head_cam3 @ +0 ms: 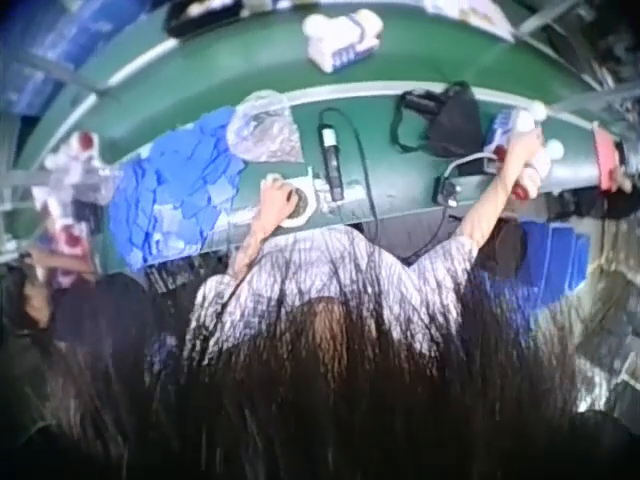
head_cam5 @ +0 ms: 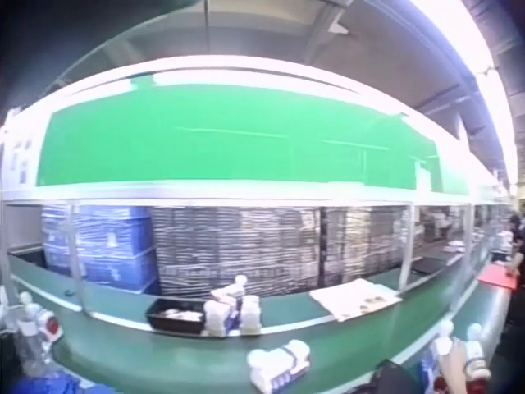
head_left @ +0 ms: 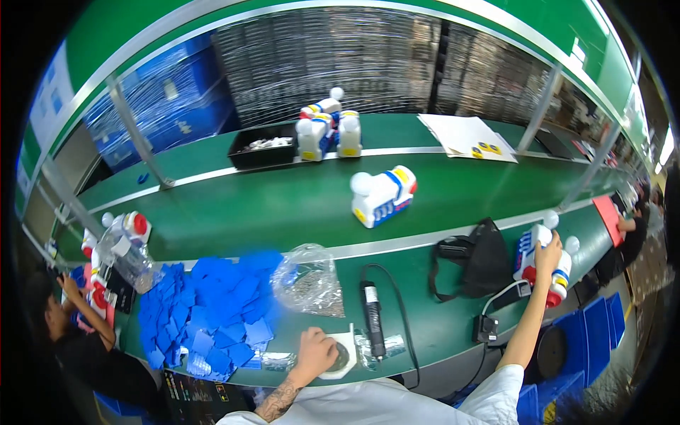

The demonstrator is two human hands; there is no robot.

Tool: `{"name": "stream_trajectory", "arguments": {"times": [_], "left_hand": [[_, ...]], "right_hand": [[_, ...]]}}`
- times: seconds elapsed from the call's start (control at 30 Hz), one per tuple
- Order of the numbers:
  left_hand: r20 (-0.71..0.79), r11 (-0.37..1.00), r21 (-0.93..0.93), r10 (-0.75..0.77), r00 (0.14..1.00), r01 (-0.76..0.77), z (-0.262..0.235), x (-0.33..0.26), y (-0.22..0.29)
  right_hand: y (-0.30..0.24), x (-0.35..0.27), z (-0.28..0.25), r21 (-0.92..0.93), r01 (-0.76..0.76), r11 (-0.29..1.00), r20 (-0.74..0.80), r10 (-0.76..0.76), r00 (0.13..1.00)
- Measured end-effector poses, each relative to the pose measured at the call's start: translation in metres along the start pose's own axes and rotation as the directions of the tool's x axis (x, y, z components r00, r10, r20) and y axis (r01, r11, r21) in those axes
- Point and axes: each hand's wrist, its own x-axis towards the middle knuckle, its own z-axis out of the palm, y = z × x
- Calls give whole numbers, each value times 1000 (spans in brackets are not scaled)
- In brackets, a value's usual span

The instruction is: Assembling plastic toy units on a factory production line by attaching components and using tools like an electric screwdriver and a heat gun.

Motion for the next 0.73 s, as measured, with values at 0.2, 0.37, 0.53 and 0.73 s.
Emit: {"name": "stream_trajectory", "arguments": {"times": [0.2,0.37,0.53,0.73], "left_hand": [[-31,998,4,-59,998,60,-8,-12,-1],[-109,983,-163,-106,988,88,3,-28,-2],[-152,968,-237,-118,981,80,11,-29,-2],[-85,981,-186,-80,993,63,7,-26,-1]], "right_hand": [[-256,-35,54,576,386,720,232,-597,768],[-359,-90,138,557,360,748,444,-635,632],[-372,-100,178,484,207,850,329,-396,857],[-367,-109,205,544,238,804,222,-412,884]]}}
